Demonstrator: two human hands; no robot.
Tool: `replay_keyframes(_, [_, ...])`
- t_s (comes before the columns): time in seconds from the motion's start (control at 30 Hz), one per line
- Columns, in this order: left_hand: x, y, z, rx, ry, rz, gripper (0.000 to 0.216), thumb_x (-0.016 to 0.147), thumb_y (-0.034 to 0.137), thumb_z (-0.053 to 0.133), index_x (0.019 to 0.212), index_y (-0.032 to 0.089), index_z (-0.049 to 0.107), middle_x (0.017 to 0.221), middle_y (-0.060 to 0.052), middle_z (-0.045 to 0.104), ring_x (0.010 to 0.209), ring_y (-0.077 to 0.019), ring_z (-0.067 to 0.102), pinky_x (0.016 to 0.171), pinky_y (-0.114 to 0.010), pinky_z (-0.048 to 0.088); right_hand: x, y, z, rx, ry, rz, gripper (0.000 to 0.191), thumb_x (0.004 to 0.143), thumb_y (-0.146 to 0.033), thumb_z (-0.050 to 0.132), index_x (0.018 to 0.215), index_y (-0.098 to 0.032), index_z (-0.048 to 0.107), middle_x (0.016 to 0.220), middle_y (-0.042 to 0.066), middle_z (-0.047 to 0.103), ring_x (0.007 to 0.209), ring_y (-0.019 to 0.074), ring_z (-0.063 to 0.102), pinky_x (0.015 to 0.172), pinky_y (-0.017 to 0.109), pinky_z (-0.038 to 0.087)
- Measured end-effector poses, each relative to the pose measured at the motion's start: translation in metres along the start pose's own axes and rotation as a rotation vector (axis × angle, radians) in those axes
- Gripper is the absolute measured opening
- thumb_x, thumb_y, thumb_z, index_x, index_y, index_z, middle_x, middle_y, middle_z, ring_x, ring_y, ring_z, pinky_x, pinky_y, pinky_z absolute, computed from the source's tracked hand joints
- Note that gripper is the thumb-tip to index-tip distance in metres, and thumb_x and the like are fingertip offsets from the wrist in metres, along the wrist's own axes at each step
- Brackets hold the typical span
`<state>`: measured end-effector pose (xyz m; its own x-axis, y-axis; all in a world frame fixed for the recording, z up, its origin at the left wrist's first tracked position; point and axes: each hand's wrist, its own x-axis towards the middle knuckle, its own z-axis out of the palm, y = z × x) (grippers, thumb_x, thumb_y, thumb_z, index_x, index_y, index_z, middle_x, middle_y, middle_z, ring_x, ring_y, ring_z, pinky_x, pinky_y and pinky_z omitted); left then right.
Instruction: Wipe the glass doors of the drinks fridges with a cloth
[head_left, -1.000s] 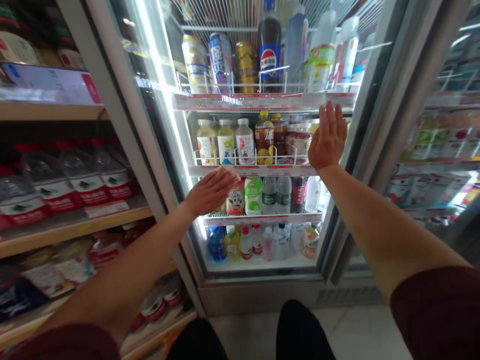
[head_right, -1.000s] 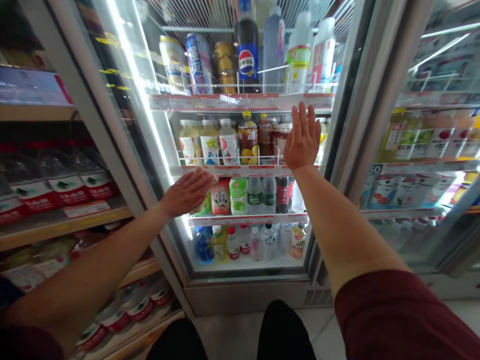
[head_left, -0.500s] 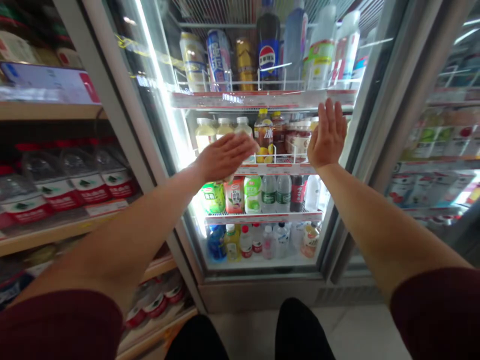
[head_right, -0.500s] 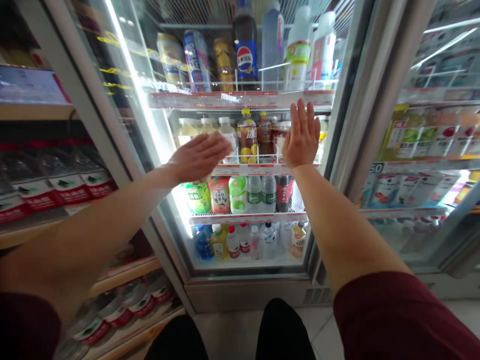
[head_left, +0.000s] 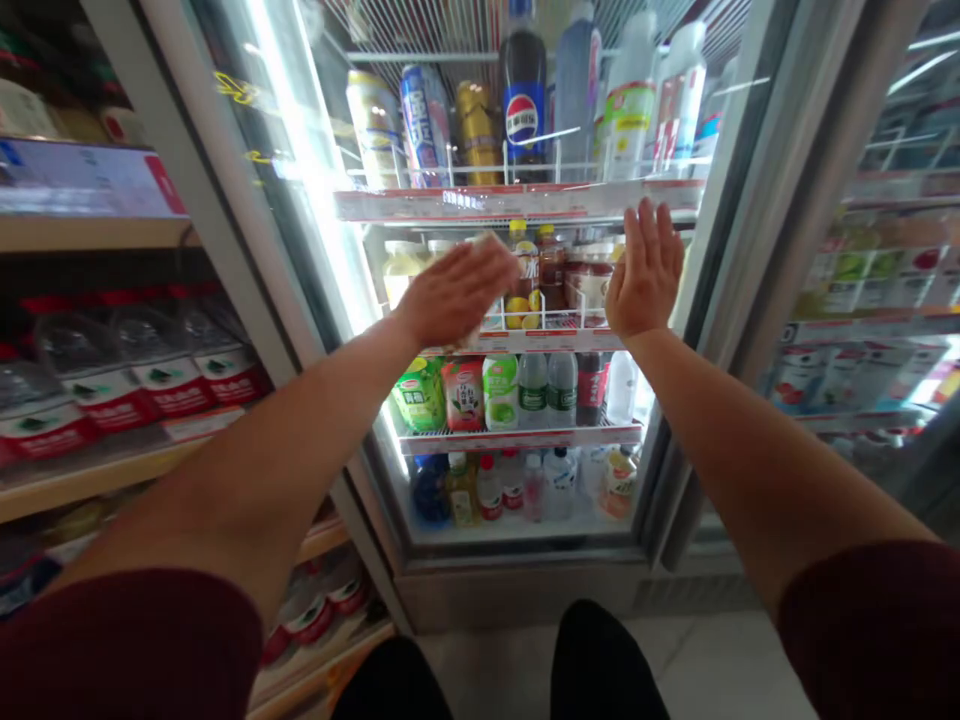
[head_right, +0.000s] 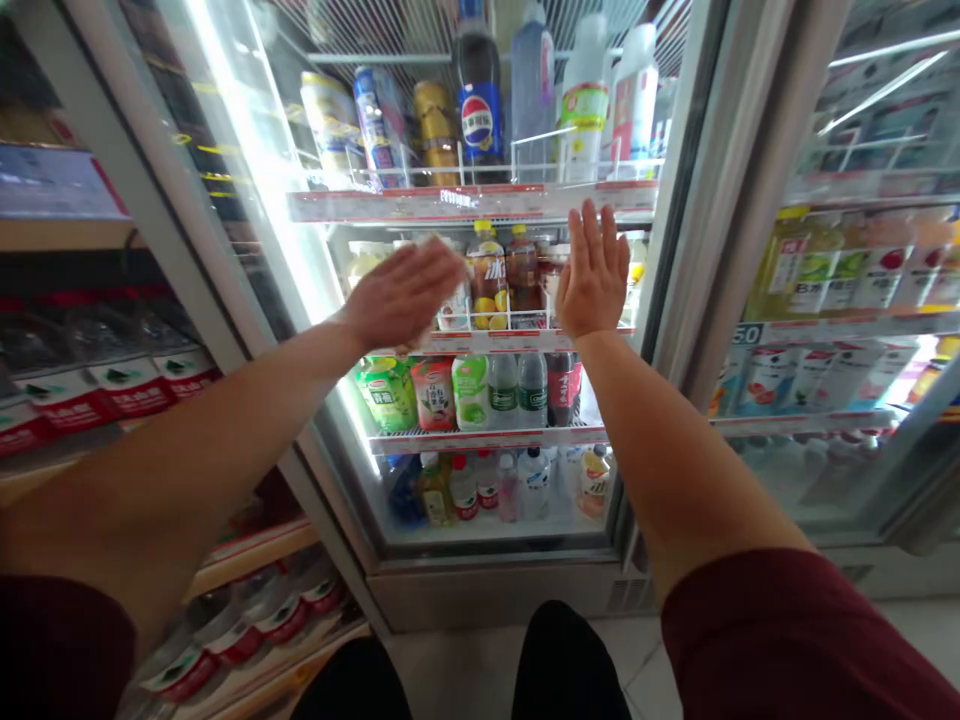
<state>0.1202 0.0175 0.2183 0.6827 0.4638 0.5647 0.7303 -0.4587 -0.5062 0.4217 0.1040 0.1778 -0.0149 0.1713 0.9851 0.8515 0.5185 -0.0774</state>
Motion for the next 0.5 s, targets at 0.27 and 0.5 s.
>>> replay_keyframes(0.27, [0.039, 0.029, 0.027, 0.033, 0.162, -0.099, 0.062, 0.105, 0.028, 0.034, 0.166, 0.016, 0.033, 0.174, -0.001, 0.026, 0.166, -0.019, 0.004, 0.139, -0.051, 0.012, 0.0, 0.001, 0.002, 0.054, -0.015, 0.038, 0.062, 0.107, -0.033, 0.017, 0.167, -0.025, 0.032, 0.174, -0.001, 0.028, 0.166, 0.0239, 0.013, 0.136, 0.056, 0.016])
replay_keyframes(0.5, [0.074, -0.01, -0.024, 0.142, 0.193, -0.134, 0.059, 0.106, 0.024, 0.041, 0.164, 0.015, 0.034, 0.174, -0.003, 0.028, 0.165, -0.0234, 0.008, 0.137, -0.052, 0.002, 0.001, 0.002, 0.004, 0.014, 0.006, 0.004, 0.065, 0.102, -0.028, 0.022, 0.164, -0.016, 0.038, 0.173, 0.007, 0.031, 0.165, 0.0249, 0.02, 0.134, 0.057, 0.019])
